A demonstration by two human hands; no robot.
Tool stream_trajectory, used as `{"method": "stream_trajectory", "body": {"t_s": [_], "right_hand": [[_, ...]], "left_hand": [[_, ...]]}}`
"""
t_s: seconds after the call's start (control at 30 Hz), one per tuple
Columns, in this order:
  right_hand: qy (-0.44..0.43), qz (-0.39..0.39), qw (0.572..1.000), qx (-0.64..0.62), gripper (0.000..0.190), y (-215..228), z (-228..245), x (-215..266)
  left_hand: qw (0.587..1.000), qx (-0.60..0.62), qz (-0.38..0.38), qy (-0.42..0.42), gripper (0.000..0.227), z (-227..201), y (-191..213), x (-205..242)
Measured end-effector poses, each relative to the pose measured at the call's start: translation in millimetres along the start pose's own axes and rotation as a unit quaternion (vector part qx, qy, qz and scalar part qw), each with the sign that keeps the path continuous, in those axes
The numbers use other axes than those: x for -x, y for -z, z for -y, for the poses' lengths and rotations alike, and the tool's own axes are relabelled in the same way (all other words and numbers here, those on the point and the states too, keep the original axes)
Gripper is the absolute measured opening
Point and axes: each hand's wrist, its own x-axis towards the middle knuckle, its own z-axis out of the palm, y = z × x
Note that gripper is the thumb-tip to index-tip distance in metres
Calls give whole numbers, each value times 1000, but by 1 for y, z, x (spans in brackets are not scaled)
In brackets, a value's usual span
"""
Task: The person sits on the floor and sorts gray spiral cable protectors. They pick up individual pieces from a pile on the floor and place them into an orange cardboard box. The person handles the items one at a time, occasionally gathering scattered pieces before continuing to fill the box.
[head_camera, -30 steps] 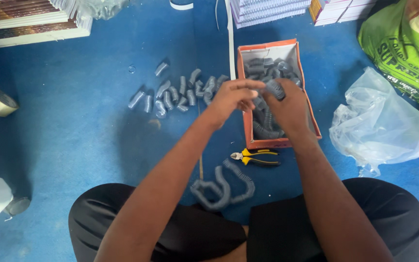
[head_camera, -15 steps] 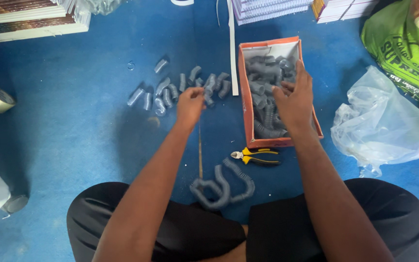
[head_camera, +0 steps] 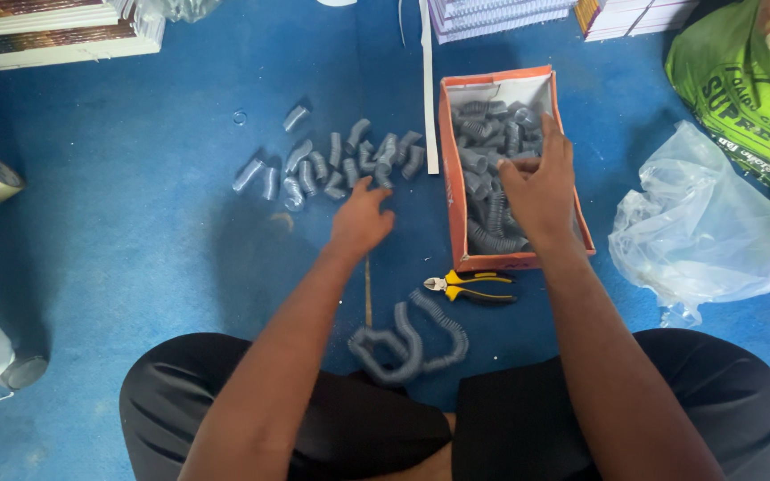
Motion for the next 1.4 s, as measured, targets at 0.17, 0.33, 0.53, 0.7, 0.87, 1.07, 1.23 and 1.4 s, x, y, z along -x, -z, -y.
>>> {"method": "stream_trajectory", "body": {"t_s": [0.17, 0.33, 0.53, 0.7, 0.87, 1.07, 1.23, 1.4], "right_hand": [[-11, 5, 1000, -27, 83, -3, 3, 1], [-11, 18, 1000, 8, 84, -5, 3, 1], [1, 20, 1000, -2, 82, -6, 5, 1], [-8, 29, 999, 11, 81, -3, 7, 3], [1, 30, 1000, -4, 76, -4, 7, 3], [8, 53, 999, 9, 66, -3, 19, 8], [-12, 104, 994, 14, 67, -1, 35, 12], [7, 166, 986, -6, 74, -4, 42, 15]], "left_hand": [[999, -29, 25, 1, 63, -12, -2, 0], [998, -50, 37, 1, 58, -18, -4, 0], [991, -92, 91, 24, 70, -25, -2, -5], [993, -69, 86, 32, 92, -8, -20, -17], [986, 13, -99, -136, 73, 24, -44, -29], [945, 326, -19, 20, 43, 10, -28, -28], [889, 455, -7, 43, 39, -22, 0, -21], [863, 501, 46, 47, 36, -45, 16, -15]]}}
